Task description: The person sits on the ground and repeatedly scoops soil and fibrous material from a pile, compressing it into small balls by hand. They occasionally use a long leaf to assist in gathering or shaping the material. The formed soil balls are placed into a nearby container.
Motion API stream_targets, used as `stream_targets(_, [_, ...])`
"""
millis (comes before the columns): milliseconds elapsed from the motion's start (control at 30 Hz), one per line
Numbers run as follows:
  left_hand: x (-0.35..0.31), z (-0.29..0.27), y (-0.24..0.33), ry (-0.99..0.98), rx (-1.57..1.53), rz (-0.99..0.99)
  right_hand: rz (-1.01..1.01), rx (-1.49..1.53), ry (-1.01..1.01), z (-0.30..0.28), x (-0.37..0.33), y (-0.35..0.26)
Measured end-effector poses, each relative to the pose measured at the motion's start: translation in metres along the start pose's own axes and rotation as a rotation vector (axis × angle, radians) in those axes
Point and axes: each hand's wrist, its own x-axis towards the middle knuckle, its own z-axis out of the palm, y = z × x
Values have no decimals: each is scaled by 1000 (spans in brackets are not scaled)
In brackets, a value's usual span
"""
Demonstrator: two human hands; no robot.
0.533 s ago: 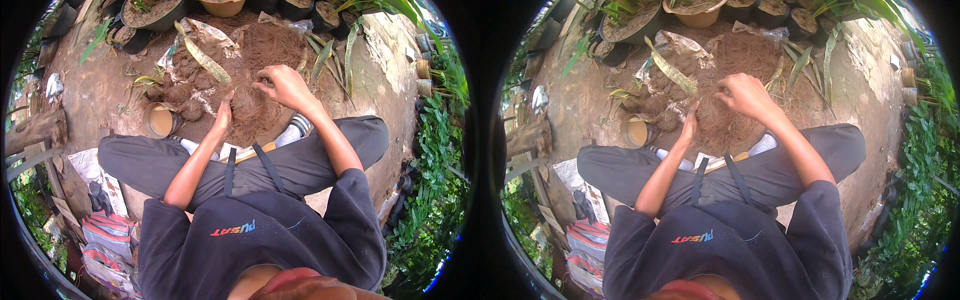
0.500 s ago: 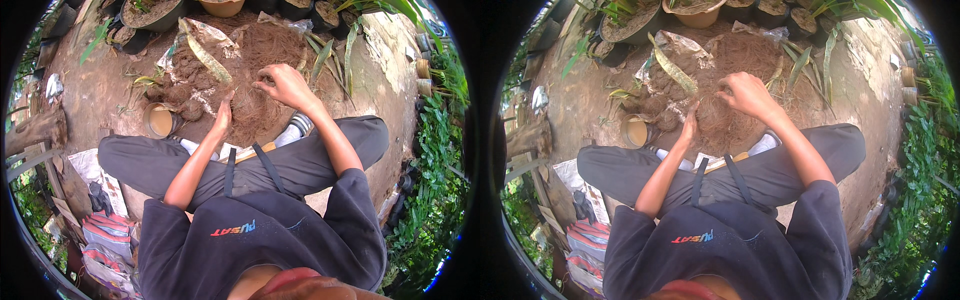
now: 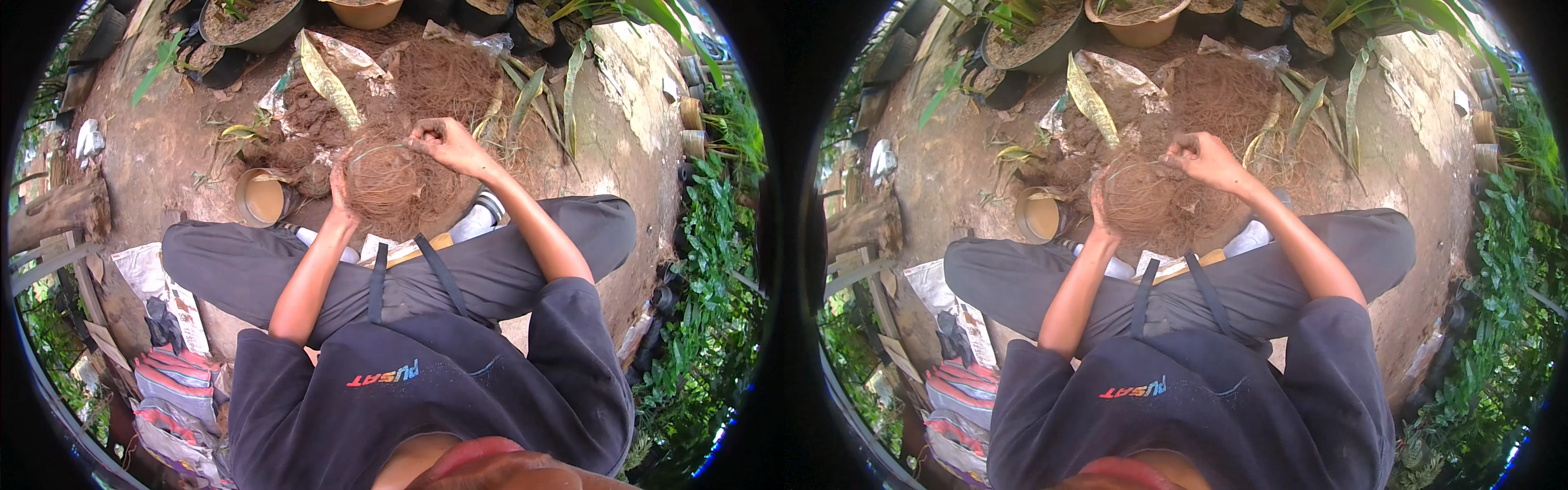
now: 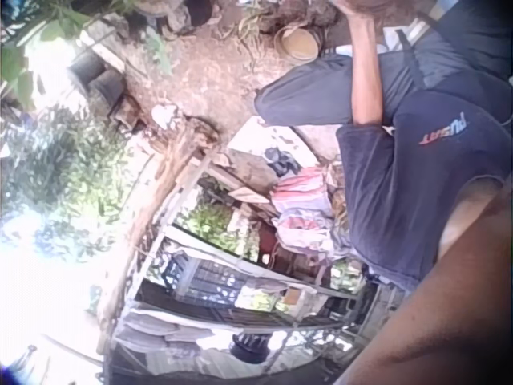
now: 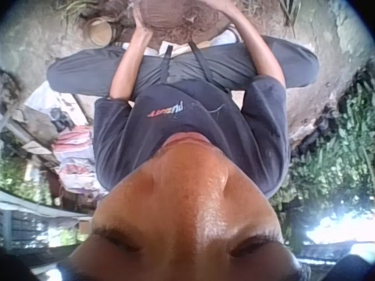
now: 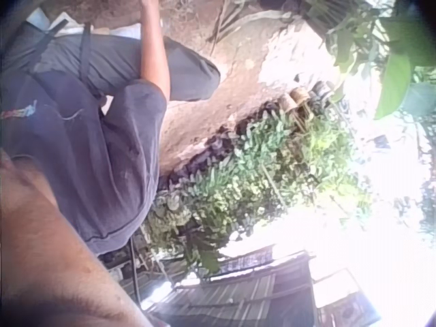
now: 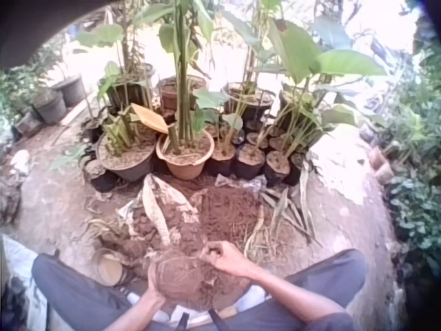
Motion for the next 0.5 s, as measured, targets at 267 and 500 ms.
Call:
stream_targets(267, [-2,5,7,-192,-253,88,198,412,-57,72,-5,43])
stream_targets(500, [-7,20,17,51,-12,151,86,456,187,137,-29,72])
